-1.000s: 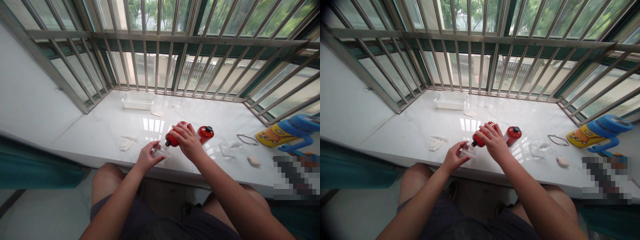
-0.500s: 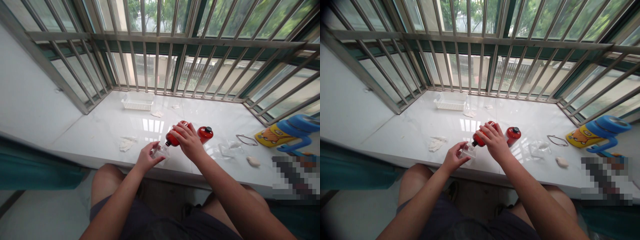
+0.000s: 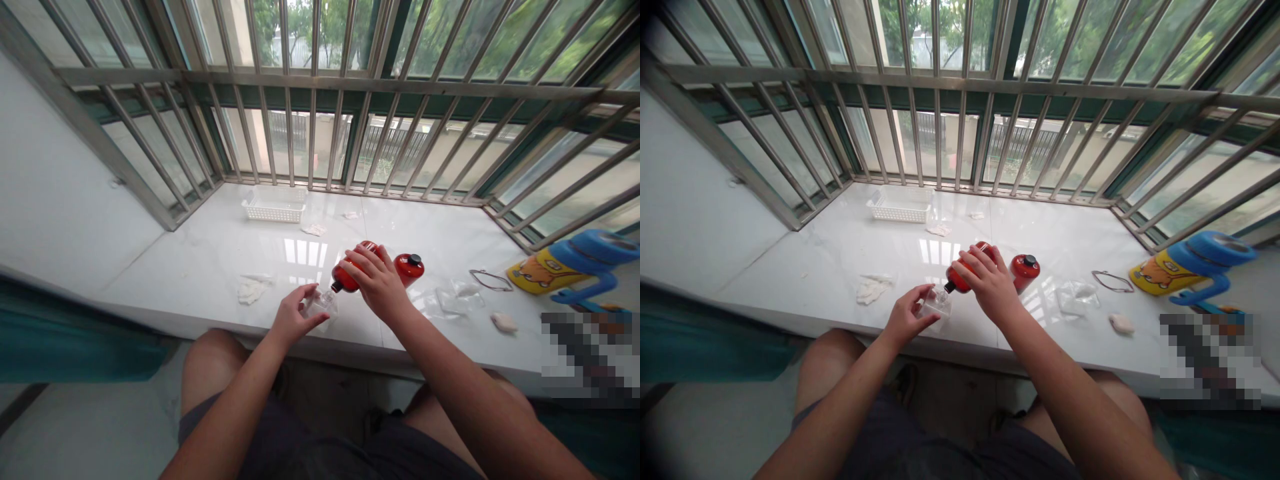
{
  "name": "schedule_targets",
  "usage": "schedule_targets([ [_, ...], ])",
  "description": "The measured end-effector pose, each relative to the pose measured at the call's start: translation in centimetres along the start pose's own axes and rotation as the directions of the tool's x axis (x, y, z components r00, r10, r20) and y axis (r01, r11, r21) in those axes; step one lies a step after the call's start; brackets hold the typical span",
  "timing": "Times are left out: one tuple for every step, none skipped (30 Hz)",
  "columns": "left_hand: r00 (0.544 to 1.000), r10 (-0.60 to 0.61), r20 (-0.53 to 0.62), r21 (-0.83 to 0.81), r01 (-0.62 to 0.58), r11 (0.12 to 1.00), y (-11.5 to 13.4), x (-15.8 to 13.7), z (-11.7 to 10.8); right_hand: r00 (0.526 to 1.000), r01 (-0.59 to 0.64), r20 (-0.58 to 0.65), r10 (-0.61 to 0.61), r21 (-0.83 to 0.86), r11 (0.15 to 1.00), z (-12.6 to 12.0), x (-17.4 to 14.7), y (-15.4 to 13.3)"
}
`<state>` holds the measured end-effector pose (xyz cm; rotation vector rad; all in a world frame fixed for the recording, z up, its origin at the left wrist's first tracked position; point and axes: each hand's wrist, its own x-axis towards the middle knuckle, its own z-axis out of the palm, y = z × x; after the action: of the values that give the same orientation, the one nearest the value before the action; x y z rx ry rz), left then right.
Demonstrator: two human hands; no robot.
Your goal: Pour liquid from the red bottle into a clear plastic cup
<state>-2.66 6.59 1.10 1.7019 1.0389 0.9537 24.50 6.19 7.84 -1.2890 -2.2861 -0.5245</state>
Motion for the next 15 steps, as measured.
schedule_targets([
  [1.0, 0.002, -0.001, 0.002, -0.002, 1.0, -0.02, 0.0, 0.01, 1.0, 0.002, 0.001, -0.002, -0.001, 1.0, -0.03, 0.02, 0.0],
  [1.0, 0.004, -0.002, 0.004, -0.004, 1.0, -0.04, 0.0, 0.02, 1.0, 0.003, 0.001, -0.003, -0.003, 1.0, -0.07, 0.04, 0.0],
  [1.0, 0.005, -0.004, 0.006, -0.005, 1.0, -0.05, 0.0, 0.03, 1.0, 0.005, 0.001, -0.005, -0.005, 1.0, -0.11, 0.06, 0.0],
  [1.0, 0.006, -0.006, 0.01, -0.006, 1.0, -0.04, 0.0, 0.03, 1.0, 0.006, 0.003, -0.006, -0.007, 1.0, -0.15, 0.07, 0.01],
  [1.0, 0.006, -0.007, 0.015, -0.006, 1.0, -0.02, -0.01, 0.04, 1.0, 0.006, 0.003, -0.006, -0.01, 1.0, -0.19, 0.09, 0.02],
  [1.0, 0.005, -0.009, 0.02, -0.005, 1.0, 0.01, -0.01, 0.04, 1.0, 0.006, 0.003, -0.006, -0.012, 1.0, -0.22, 0.09, 0.03],
  [1.0, 0.004, -0.011, 0.026, -0.003, 1.0, 0.04, -0.01, 0.04, 1.0, 0.006, 0.003, -0.006, -0.015, 1.0, -0.25, 0.09, 0.05],
  [1.0, 0.003, -0.013, 0.03, -0.002, 1.0, 0.07, -0.01, 0.04, 1.0, 0.006, 0.003, -0.006, -0.018, 1.0, -0.26, 0.08, 0.07],
  [1.0, 0.002, -0.014, 0.033, -0.001, 0.999, 0.09, -0.02, 0.04, 1.0, 0.007, 0.002, -0.007, -0.021, 1.0, -0.27, 0.06, 0.09],
  [1.0, 0.001, -0.014, 0.033, 0.0, 0.999, 0.09, -0.02, 0.04, 1.0, 0.008, 0.001, -0.008, -0.025, 1.0, -0.27, 0.04, 0.11],
  [1.0, 0.0, -0.014, 0.032, 0.0, 0.999, 0.08, -0.02, 0.04, 1.0, 0.008, 0.0, -0.008, -0.028, 1.0, -0.28, 0.02, 0.13],
  [1.0, 0.0, -0.013, 0.03, 0.0, 1.0, 0.07, -0.02, 0.05, 1.0, 0.009, 0.001, -0.009, -0.031, 0.999, -0.29, 0.0, 0.14],
  [1.0, 0.0, -0.011, 0.028, 0.0, 1.0, 0.05, -0.02, 0.05, 1.0, 0.009, 0.001, -0.009, -0.032, 0.999, -0.3, -0.01, 0.16],
  [1.0, 0.001, -0.009, 0.026, 0.0, 1.0, 0.04, -0.02, 0.05, 1.0, 0.009, 0.004, -0.009, -0.033, 0.999, -0.32, -0.01, 0.17],
  [1.0, 0.001, -0.008, 0.026, 0.0, 1.0, 0.04, -0.02, 0.06, 1.0, 0.009, 0.006, -0.009, -0.032, 0.999, -0.34, -0.01, 0.18],
])
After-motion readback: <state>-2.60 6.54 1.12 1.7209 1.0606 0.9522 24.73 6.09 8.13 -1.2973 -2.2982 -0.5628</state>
